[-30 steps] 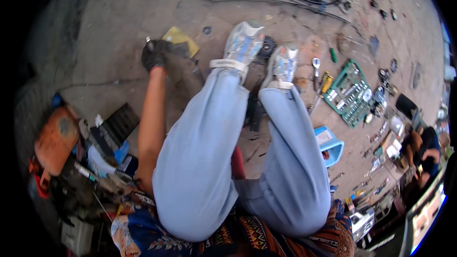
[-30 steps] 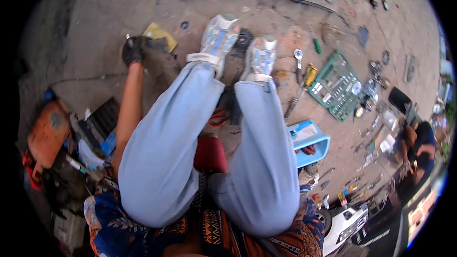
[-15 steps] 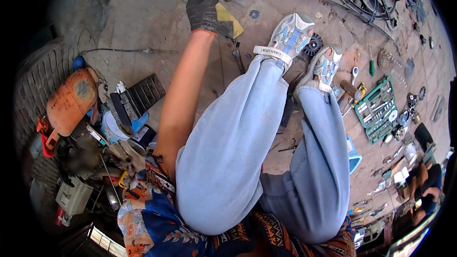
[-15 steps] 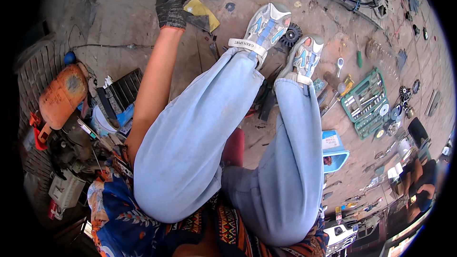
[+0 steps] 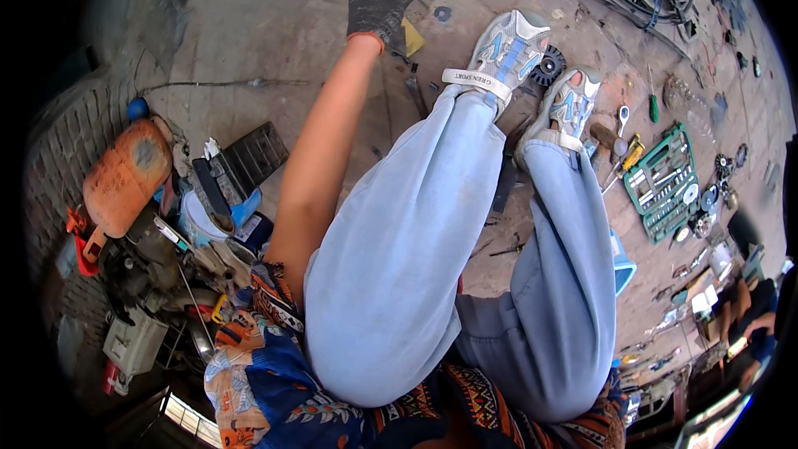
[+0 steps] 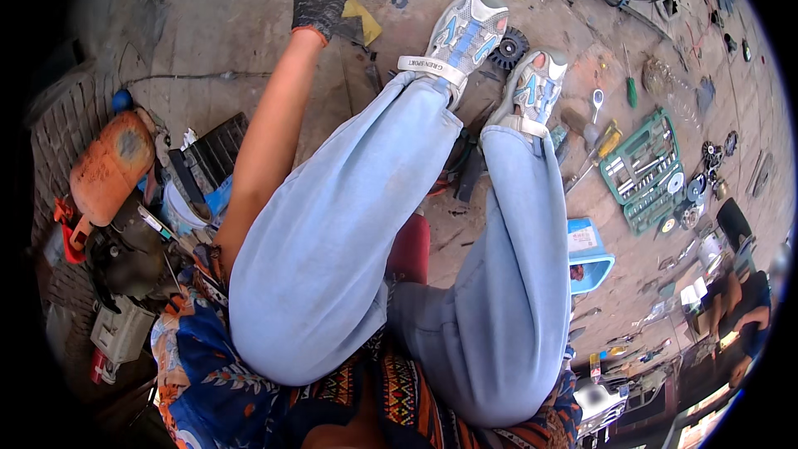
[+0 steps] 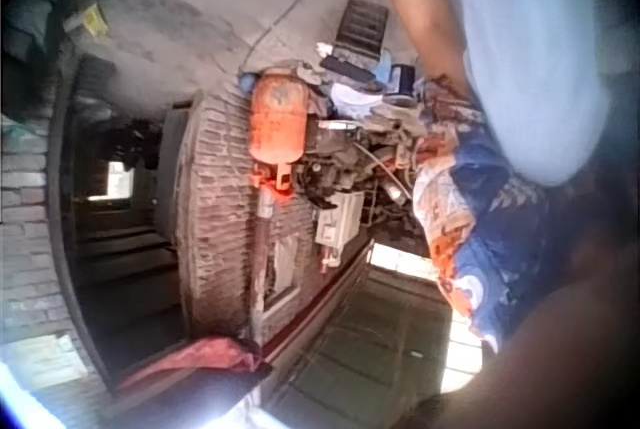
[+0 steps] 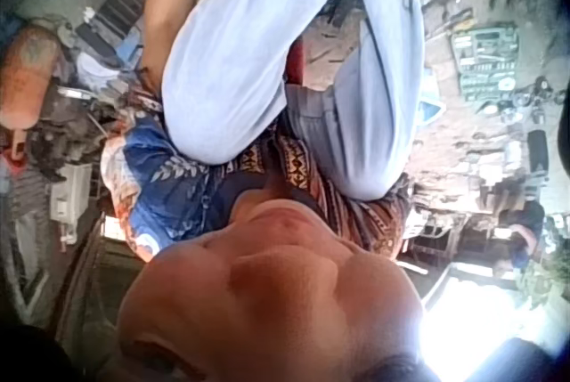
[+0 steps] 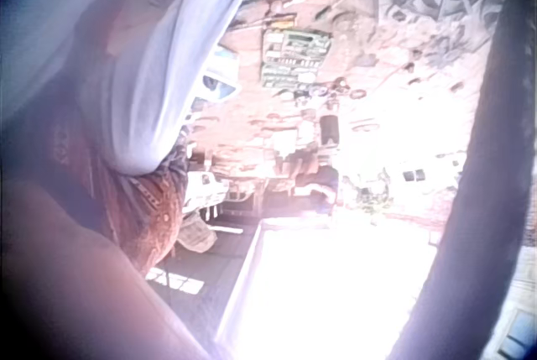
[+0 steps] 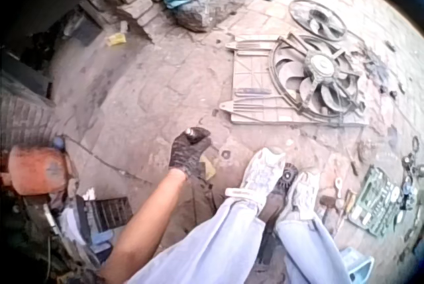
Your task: The person sits on the ground and uses a hammer to repeatedly strike a small metal component held in their gloved hands. They adjust the component's position between strikes and continue the process in a cluttered workshop environment.
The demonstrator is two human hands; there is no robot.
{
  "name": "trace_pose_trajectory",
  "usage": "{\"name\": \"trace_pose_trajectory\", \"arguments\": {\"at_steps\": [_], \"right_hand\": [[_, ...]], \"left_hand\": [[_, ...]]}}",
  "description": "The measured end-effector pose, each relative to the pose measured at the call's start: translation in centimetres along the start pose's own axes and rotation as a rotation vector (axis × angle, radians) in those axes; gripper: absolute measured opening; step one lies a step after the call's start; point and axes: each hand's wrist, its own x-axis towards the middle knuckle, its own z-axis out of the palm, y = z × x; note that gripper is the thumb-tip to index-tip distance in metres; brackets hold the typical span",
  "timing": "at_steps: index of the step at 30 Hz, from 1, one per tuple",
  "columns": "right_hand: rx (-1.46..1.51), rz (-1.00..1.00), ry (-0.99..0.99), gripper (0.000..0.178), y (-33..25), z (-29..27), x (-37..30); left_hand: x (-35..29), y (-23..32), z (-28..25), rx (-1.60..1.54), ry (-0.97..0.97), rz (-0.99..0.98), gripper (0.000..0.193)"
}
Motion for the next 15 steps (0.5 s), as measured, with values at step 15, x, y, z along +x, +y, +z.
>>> {"name": "trace_pose_trajectory", "arguments": {"at_steps": [15], "right_hand": [[0.068,-0.218,-0.040,0.024,-7.3,2.0,12.0]], "left_hand": [[-6.3,8.5,6.7,-0.301,-0.437,0.378,0.017]]}}
